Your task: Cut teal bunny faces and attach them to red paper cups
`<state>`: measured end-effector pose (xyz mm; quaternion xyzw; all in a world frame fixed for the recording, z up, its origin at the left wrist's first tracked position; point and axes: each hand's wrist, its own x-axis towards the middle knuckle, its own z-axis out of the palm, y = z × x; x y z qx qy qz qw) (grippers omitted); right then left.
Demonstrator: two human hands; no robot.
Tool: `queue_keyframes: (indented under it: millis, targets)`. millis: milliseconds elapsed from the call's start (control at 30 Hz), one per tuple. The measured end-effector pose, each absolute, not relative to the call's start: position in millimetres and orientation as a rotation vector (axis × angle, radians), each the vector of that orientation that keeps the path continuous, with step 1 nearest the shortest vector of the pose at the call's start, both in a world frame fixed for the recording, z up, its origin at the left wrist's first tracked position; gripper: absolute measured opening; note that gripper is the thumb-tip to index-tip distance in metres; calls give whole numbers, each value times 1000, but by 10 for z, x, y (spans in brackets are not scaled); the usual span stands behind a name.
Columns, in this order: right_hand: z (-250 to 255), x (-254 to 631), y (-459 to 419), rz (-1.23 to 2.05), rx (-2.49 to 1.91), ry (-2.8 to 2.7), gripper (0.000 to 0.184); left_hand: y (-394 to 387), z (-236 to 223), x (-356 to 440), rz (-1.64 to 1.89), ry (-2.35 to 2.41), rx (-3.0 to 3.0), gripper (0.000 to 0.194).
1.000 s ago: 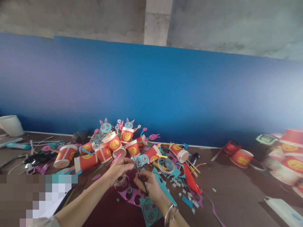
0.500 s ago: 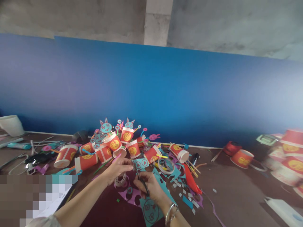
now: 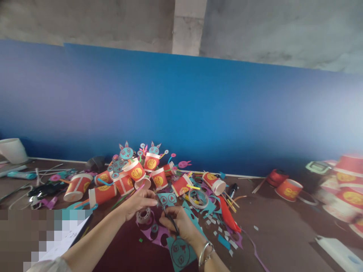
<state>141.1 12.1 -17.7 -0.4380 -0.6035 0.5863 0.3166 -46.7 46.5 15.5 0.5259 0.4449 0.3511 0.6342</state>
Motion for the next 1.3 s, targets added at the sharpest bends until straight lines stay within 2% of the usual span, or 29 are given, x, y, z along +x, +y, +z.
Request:
queue_keyframes:
  millis: [267,567,733,1100,1300]
  targets:
    - [-136,1411,108,1517,-1128,-1658,33,484,66,-474,778,877,1103,17]
    - [-169,1411,138,1584,-1086,-1589,35,473,26,-408,830,742,985,24]
    - [-247,1396,183,1527,-1036,-1426,46,434,27,-375,878,708,941,26]
    - [-148,1392,155,1367,-992,-1363,36,368,53,-320,723,704,1067,8]
    - [-207,1372,228,1272,-1059,-1228,38,354,115,-369,792,559,997,13]
